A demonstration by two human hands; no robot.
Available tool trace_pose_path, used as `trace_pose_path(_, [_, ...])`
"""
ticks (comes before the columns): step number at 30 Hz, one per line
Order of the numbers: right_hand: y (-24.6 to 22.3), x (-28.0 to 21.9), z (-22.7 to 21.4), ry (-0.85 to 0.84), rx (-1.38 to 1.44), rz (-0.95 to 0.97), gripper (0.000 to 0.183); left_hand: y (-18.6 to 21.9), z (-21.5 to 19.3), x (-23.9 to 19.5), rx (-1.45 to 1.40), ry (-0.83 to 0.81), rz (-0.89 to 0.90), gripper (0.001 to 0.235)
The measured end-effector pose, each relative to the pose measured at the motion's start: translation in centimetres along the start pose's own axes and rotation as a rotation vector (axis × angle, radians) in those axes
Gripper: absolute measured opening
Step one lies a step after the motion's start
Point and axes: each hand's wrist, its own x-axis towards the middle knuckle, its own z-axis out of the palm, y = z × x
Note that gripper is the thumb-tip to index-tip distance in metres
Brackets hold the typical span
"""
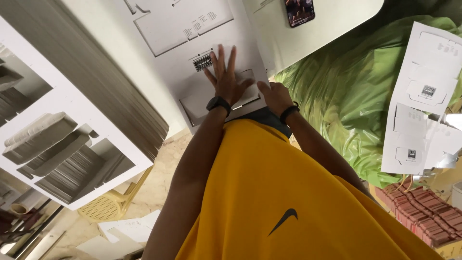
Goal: Assembling cardboard boxes by punching out pre-cut sections, folding along scored lines, and stacking the finished products.
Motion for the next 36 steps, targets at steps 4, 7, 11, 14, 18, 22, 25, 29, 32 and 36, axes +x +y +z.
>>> trace_pose_path(4, [-2.6, -1.3, -0.3, 0.022, -0.049, 0.023, 0.054, 1.7, -0.5, 0.4, -0.115, 0.144, -0.139, 0.124])
trace_pose_path(7, [0.7, 0.8, 3.4, 0.146, -0.466, -0.341, 0.032, 2.8, -0.9, 0.2, 0.050, 0.065, -0.247, 0.130])
trace_pose_path(11, [-3.5, -1.1, 4.1, 0.115, -0.324, -0.267, 0.058, 2.0, 3.1, 2.1, 0.329, 0.317, -0.385, 0.117])
trace_pose_path(14, [4.2, 3.5, 3.6, 0.197, -0.841, -0.719, 0.044, 1.7, 0.4, 1.6, 0.110, 0.038, -0.286, 0.145])
trace_pose_path(18, [1.3, 0.9, 0.2, -0.009, -0.231, -0.007, 0.053, -1.9, -2.0, -0.5, -0.209, 0.029, -0.061, 0.123])
trace_pose_path(22, [1.7, 0.5, 1.5, 0.094, -0.229, -0.012, 0.070, -12.1, -0.8, -1.8, -0.086, 0.907, -0.083, 0.044])
trace_pose_path(25, [-0.5, -0.5, 1.9, 0.148, -0.220, -0.097, 0.077, -15.5, -2.7, -3.1, -0.208, 0.953, -0.290, 0.061])
trace_pose_path(29, [0.9, 1.1, 2.9, 0.181, -0.290, -0.169, 0.083, -12.8, -5.0, -4.4, -0.406, 0.611, -0.578, 0.062])
trace_pose_path(32, [1.2, 1.5, 2.4, 0.153, -0.270, -0.146, 0.079, -14.0, -6.0, -4.2, -0.596, 0.583, -0.686, 0.045])
trace_pose_path(36, [0.3, 0.1, 2.2, 0.264, -0.303, -0.114, 0.077, -14.4, -10.4, -4.5, -0.670, 0.512, -0.762, 0.037])
